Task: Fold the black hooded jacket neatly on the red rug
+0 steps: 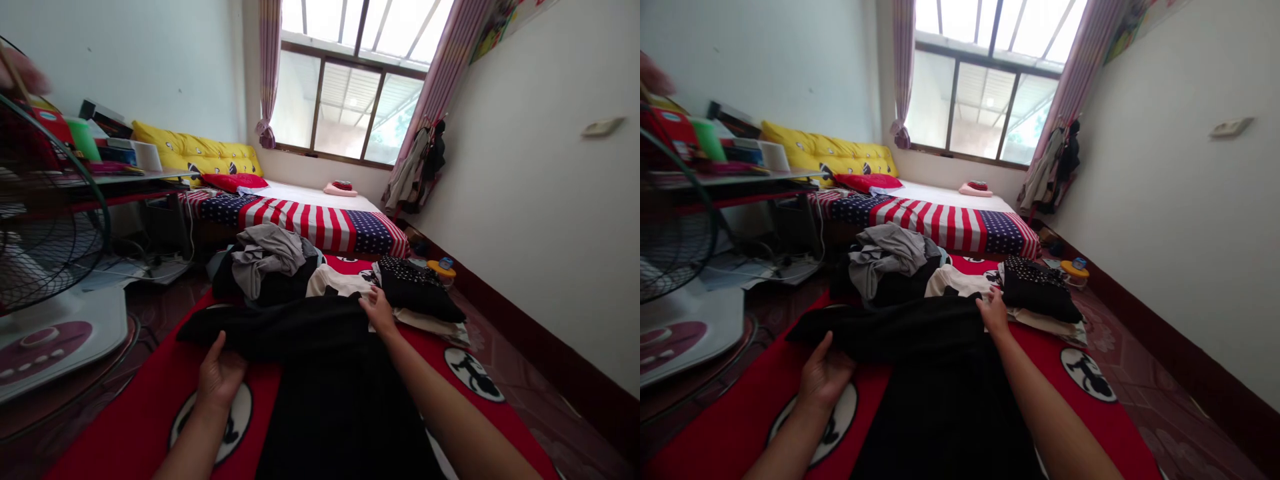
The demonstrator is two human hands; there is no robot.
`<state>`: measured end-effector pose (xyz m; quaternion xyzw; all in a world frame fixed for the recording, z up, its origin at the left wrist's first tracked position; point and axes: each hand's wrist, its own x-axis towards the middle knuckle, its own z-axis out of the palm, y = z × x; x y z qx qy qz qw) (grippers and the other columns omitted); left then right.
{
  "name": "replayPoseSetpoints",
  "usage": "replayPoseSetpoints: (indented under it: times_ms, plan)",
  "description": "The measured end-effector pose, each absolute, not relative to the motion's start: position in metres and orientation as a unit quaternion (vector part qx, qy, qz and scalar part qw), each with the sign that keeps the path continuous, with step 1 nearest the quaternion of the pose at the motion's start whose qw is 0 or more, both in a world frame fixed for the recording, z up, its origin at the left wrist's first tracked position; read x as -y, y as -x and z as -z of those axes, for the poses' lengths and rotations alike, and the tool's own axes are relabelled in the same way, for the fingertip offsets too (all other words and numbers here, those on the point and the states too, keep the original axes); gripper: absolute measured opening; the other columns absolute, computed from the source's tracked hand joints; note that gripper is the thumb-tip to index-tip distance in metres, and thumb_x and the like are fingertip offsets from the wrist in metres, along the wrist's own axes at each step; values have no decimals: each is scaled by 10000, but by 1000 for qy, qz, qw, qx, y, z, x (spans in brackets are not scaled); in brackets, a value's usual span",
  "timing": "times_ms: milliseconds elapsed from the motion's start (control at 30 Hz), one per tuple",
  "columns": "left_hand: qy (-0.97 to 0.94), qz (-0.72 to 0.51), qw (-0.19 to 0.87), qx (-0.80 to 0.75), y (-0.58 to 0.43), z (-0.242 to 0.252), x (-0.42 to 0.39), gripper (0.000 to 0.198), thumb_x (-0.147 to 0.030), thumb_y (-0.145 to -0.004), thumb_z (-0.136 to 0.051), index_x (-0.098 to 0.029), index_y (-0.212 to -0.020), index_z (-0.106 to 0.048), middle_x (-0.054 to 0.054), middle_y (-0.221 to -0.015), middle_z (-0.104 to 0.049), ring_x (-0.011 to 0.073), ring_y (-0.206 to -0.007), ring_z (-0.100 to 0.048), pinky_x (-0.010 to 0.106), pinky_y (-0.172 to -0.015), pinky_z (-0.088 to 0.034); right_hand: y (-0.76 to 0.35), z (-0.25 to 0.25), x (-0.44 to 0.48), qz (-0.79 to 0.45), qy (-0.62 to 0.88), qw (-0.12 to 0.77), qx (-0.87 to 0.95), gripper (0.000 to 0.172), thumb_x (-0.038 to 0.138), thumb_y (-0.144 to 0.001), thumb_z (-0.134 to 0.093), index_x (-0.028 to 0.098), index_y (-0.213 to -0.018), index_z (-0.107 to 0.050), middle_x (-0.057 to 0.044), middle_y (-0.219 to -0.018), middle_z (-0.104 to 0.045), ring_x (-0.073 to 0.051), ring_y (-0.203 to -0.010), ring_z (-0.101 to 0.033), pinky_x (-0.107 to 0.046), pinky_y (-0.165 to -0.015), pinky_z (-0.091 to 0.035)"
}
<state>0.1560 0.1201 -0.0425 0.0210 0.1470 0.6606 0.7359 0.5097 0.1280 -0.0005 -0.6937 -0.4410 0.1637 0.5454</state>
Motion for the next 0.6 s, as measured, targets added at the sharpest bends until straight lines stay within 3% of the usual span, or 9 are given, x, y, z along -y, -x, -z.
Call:
replayPoseSetpoints:
  times_ms: [100, 200, 267, 433, 600]
  plan:
    - [-3, -672, 728, -136, -155, 40, -119, 413, -101, -947, -299, -205, -1201, -608, 70, -978, -731, 198, -911, -691, 349, -818, -562, -465, 22, -96, -99, 659, 452, 593, 570, 389, -796, -575, 205, -1319, -443, -114, -1342, -521, -256, -1291, -431, -454, -1074, -323]
    - [14, -687, 708, -163, -152, 38, -118, 419, -33, -929, -304, -172, -1185, -604, 71, -925, -736, 165, -866, -698, 292, -781, -572, -435, 43, -73, -50, 653, 314, 688, 551, 454, -857, -503, 234, -1356, -428, -88, -1429, -436, -272, -1366, -313, -521, -1112, -214]
    - [33, -695, 691, -196, -146, 35, -118, 390, -23, -924, -342, -170, -1174, -604, 55, -866, -739, 135, -792, -704, 234, -729, -574, -428, 52, -68, -20, 666, 276, 693, 549, 466, -870, -485, 219, -1358, -434, -90, -1448, -408, -282, -1375, -291, -539, -1114, -188]
    - [6, -721, 638, -269, -123, 19, -113, 311, -33, -867, -506, -180, -1113, -626, 30, -867, -733, 131, -745, -699, 228, -709, -585, -437, 55, -68, 1, 645, 340, 685, 453, 409, -895, -461, 174, -1279, -502, -114, -1381, -485, -260, -1309, -399, -478, -1087, -288]
    - [-112, -787, 436, -422, -97, 10, -101, 458, -17, -682, -718, -222, -1083, -635, -5, -1022, -699, 129, -813, -676, 186, -624, -586, -439, 50, -57, 14, 623, 441, 646, 260, 321, -900, -451, 174, -1021, -627, -122, -1147, -594, -234, -1109, -532, -380, -975, -413]
